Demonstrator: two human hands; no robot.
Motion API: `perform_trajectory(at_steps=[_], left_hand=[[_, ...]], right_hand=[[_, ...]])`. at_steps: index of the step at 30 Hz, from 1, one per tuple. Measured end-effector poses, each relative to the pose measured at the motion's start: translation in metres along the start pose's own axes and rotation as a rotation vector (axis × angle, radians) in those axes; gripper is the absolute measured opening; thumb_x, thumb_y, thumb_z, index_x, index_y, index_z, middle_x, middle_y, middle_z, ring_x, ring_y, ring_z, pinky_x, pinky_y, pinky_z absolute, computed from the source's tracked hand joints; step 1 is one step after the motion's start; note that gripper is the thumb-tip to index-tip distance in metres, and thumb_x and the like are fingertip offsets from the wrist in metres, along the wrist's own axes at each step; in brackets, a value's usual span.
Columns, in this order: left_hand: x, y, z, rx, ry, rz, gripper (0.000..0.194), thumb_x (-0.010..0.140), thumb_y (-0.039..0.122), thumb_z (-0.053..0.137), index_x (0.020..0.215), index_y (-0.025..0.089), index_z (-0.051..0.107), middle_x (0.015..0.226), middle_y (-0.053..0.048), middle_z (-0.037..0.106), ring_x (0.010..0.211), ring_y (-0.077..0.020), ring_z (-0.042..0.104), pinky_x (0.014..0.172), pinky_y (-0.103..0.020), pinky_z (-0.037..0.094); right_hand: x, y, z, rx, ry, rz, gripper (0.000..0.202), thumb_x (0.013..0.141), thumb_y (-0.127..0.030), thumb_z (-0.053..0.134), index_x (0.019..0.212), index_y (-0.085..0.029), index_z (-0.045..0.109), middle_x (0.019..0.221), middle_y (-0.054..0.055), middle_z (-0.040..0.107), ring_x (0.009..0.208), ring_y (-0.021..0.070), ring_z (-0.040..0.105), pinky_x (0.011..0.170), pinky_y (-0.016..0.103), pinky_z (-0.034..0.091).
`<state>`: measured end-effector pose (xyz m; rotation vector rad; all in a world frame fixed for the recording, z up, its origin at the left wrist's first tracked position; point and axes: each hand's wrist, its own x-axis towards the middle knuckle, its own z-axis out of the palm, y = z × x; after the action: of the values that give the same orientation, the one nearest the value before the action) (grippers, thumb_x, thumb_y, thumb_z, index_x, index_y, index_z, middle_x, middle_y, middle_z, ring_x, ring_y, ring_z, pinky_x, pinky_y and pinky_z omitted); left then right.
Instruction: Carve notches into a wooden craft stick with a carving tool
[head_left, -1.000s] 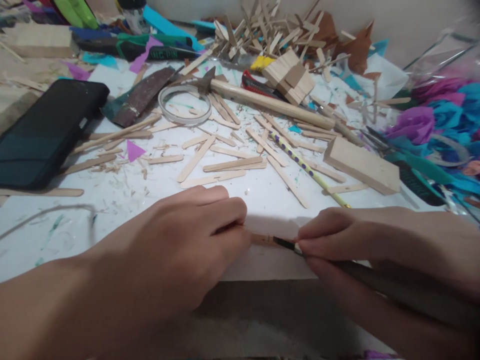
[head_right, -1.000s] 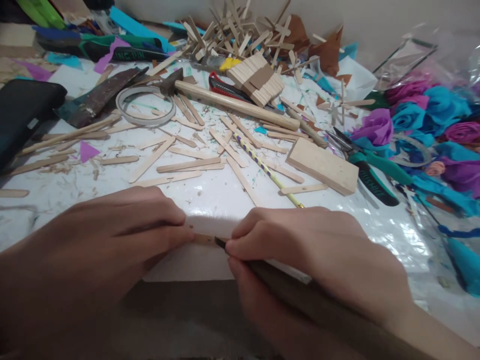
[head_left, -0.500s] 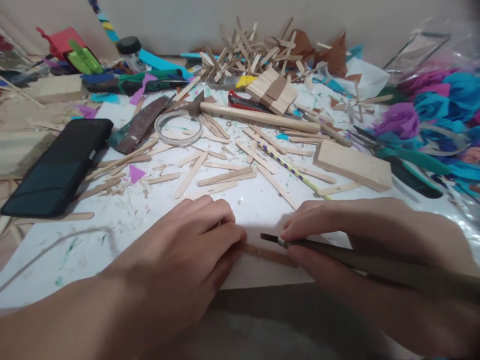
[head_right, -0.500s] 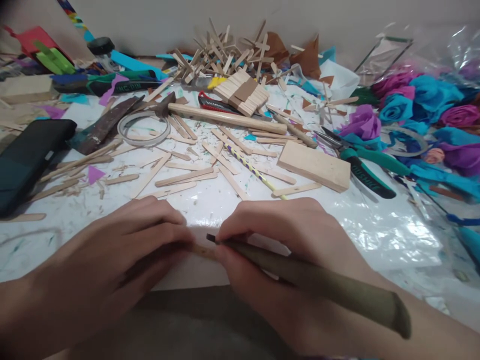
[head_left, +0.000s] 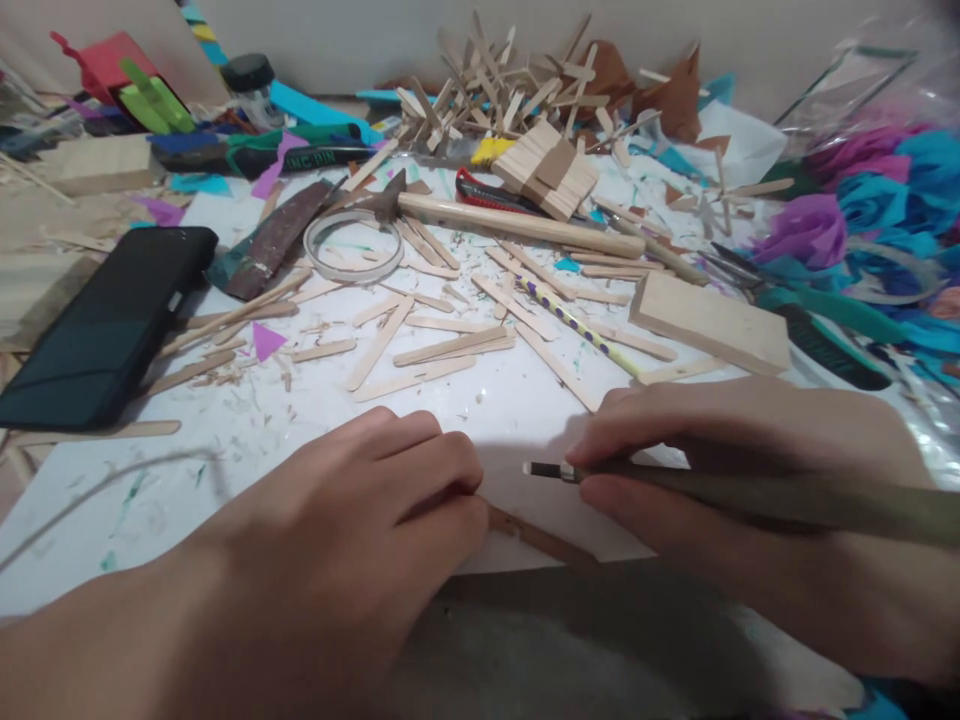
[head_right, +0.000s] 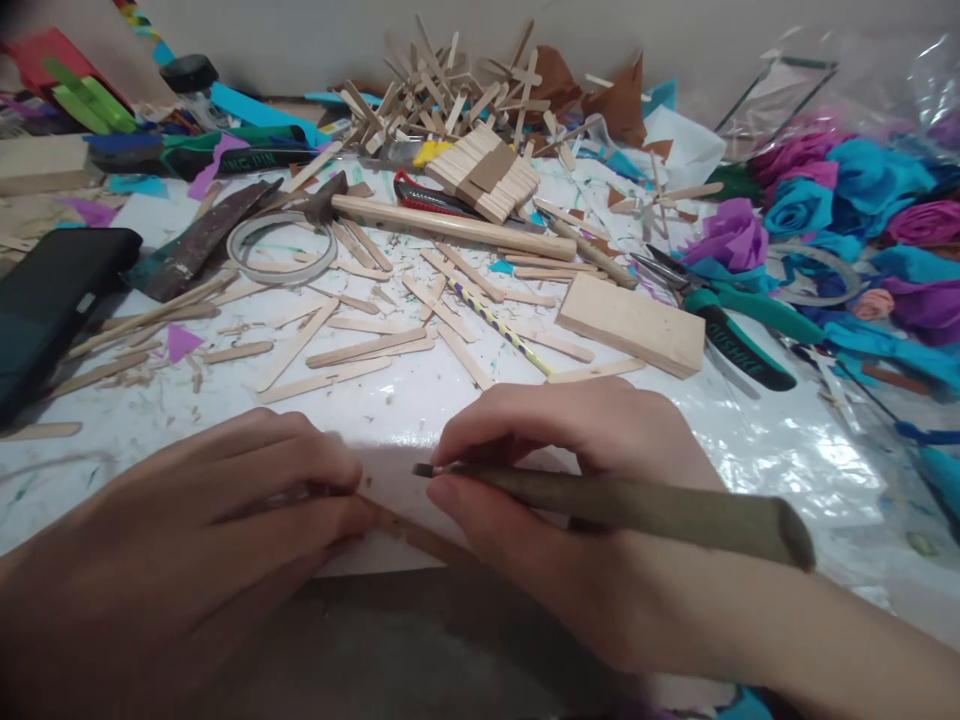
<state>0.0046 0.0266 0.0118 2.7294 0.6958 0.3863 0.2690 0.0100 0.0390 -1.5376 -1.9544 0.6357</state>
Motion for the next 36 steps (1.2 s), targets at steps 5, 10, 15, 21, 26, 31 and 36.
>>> perform_trajectory(at_steps=[5, 10, 15, 21, 26, 31, 36], left_hand=[[0.004, -0.005, -0.004, -0.015, 0.023, -0.004, 0.044, 0.109, 0.004, 0.04, 0.094, 0.023, 0.077, 0.097, 0.003, 0.072, 0.092, -0.0176, 0.061, 0.091, -0.033, 0.046], [0.003, -0.007, 0.0, -0.052, 0.021, 0.004, 0.042, 0.107, 0.002, 0.041, 0.098, 0.021, 0.078, 0.101, 0.001, 0.073, 0.092, -0.0188, 0.061, 0.088, -0.036, 0.045], [0.0, -0.007, 0.005, -0.147, 0.045, -0.036, 0.034, 0.107, 0.004, 0.045, 0.108, 0.02, 0.076, 0.105, -0.002, 0.07, 0.095, -0.0223, 0.06, 0.093, -0.038, 0.045], [0.004, -0.01, 0.002, -0.198, 0.039, -0.05, 0.036, 0.107, 0.005, 0.045, 0.098, 0.021, 0.075, 0.099, 0.0, 0.069, 0.088, -0.0203, 0.06, 0.085, -0.035, 0.045], [0.007, -0.01, -0.001, -0.187, 0.021, -0.069, 0.037, 0.108, 0.008, 0.044, 0.093, 0.022, 0.075, 0.098, -0.001, 0.069, 0.087, -0.0205, 0.06, 0.082, -0.035, 0.044], [0.005, -0.009, 0.0, -0.187, 0.015, -0.074, 0.037, 0.108, 0.008, 0.044, 0.099, 0.022, 0.078, 0.101, -0.002, 0.07, 0.089, -0.0211, 0.06, 0.085, -0.037, 0.043], [0.007, -0.01, 0.001, -0.19, 0.015, -0.077, 0.038, 0.108, 0.005, 0.045, 0.099, 0.02, 0.079, 0.1, -0.002, 0.069, 0.09, -0.0209, 0.059, 0.086, -0.037, 0.043]], right_hand=[[-0.002, 0.01, -0.004, 0.083, -0.117, -0.013, 0.027, 0.091, -0.054, 0.087, 0.081, -0.03, 0.081, 0.07, -0.001, 0.077, 0.052, 0.0148, 0.066, 0.04, 0.022, 0.047], [-0.008, 0.01, -0.011, 0.092, -0.124, -0.031, 0.019, 0.096, -0.056, 0.083, 0.091, -0.039, 0.082, 0.089, -0.005, 0.084, 0.067, 0.0162, 0.077, 0.042, 0.021, 0.048], [-0.02, 0.012, -0.016, 0.207, -0.222, -0.058, 0.005, 0.1, -0.038, 0.081, 0.103, -0.042, 0.083, 0.087, -0.006, 0.079, 0.064, 0.0119, 0.071, 0.056, 0.023, 0.055], [-0.03, 0.017, -0.011, 0.002, -0.141, -0.112, 0.012, 0.1, -0.041, 0.076, 0.111, -0.045, 0.076, 0.099, -0.007, 0.085, 0.08, 0.0189, 0.082, 0.058, 0.026, 0.06], [-0.024, 0.014, -0.012, 0.08, -0.208, -0.098, 0.014, 0.094, -0.028, 0.081, 0.102, -0.039, 0.081, 0.097, -0.005, 0.085, 0.078, 0.0198, 0.082, 0.052, 0.023, 0.058], [-0.02, 0.01, -0.01, 0.141, -0.232, -0.046, 0.016, 0.093, -0.028, 0.083, 0.102, -0.04, 0.083, 0.098, -0.005, 0.085, 0.078, 0.0203, 0.081, 0.053, 0.024, 0.06], [-0.022, 0.012, -0.008, 0.147, -0.244, -0.029, 0.014, 0.093, -0.03, 0.083, 0.1, -0.042, 0.085, 0.099, -0.006, 0.085, 0.08, 0.0199, 0.082, 0.054, 0.023, 0.06]])
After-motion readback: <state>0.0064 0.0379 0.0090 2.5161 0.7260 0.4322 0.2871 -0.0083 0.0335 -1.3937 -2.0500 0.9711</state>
